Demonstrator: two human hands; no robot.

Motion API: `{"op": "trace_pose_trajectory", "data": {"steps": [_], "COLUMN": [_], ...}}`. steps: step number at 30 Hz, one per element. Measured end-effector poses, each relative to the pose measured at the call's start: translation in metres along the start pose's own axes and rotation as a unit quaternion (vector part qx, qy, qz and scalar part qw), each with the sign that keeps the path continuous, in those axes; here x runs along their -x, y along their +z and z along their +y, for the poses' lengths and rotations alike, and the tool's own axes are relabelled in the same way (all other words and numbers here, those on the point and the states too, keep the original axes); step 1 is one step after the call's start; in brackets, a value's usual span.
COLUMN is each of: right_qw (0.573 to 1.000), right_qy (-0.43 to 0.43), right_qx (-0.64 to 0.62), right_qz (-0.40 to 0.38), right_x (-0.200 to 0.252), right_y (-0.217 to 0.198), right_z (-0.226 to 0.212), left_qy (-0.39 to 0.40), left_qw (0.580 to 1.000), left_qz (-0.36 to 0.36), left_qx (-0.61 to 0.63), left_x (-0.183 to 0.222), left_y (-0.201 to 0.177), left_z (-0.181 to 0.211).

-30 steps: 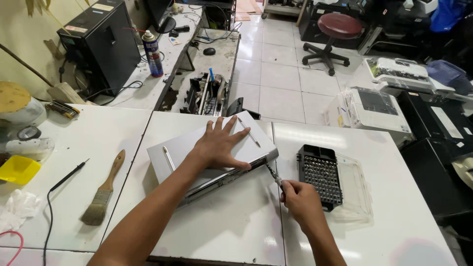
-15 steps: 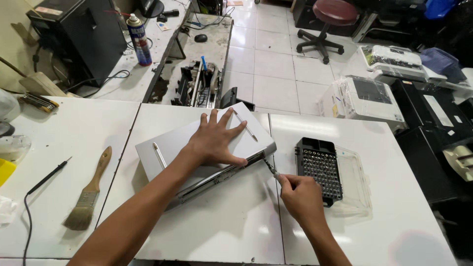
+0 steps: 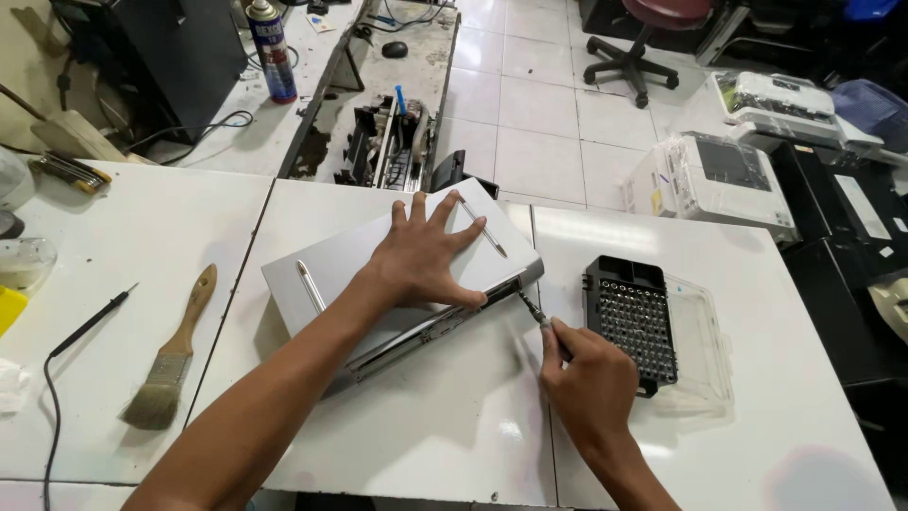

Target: The person uses a screwdriver to remove screws from the side of a white Canon printer. They repeatedly select different bits from a black bit case, attach them to the screwdriver, and attempt to unscrew fasteners on the printer's side panel.

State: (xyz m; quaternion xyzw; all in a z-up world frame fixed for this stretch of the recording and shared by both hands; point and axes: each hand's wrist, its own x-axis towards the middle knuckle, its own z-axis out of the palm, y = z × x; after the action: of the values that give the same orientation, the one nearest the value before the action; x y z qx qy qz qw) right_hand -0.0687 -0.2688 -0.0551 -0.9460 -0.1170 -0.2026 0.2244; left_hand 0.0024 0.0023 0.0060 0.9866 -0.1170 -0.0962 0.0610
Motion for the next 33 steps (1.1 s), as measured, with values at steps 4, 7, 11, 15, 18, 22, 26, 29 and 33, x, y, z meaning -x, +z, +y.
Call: {"op": "trace_pose_trajectory", "data": {"steps": [4, 7, 11, 15, 18, 22, 26, 29, 33], "right_qw": [0.994, 0.984, 0.985, 0.992, 0.953, 0.941, 0.912, 0.933, 0.985], "right_qy": [-0.082, -0.133, -0.115, 0.088, 0.200, 0.197, 0.296, 0.265, 0.099], "right_qx": [0.038, 0.062, 0.079, -0.067, -0.094, -0.133, -0.199, -0.199, -0.138], "right_qz": [0.059, 0.096, 0.097, -0.061, -0.205, -0.240, -0.202, -0.139, -0.044], "right_x": [-0.001, -0.001, 0.000, -0.016, -0.032, -0.025, -0.011, 0.005, 0.020], "right_y": [0.001, 0.000, 0.006, -0.017, -0.037, -0.045, -0.034, -0.027, -0.032], "right_z": [0.003, -0.001, -0.002, -0.019, -0.026, -0.031, -0.027, -0.022, -0.026], "left_qy": [0.004, 0.007, -0.008, -0.009, -0.012, -0.007, 0.007, 0.027, 0.056], "left_qw": [1.000, 1.000, 1.000, 1.000, 1.000, 0.999, 0.999, 0.999, 0.996], "left_qz": [0.012, 0.018, 0.020, 0.027, 0.022, 0.019, 0.031, 0.035, 0.061], "left_qx": [-0.011, -0.001, 0.001, 0.002, 0.012, 0.037, 0.024, 0.029, 0.019], "left_x": [-0.001, 0.000, -0.002, -0.004, -0.001, -0.002, -0.004, -0.003, -0.005], "left_y": [0.002, 0.004, 0.005, 0.007, 0.005, 0.005, 0.009, 0.013, 0.019], "left_z": [0.000, -0.001, -0.002, -0.007, -0.006, -0.009, -0.013, -0.019, -0.024]}}
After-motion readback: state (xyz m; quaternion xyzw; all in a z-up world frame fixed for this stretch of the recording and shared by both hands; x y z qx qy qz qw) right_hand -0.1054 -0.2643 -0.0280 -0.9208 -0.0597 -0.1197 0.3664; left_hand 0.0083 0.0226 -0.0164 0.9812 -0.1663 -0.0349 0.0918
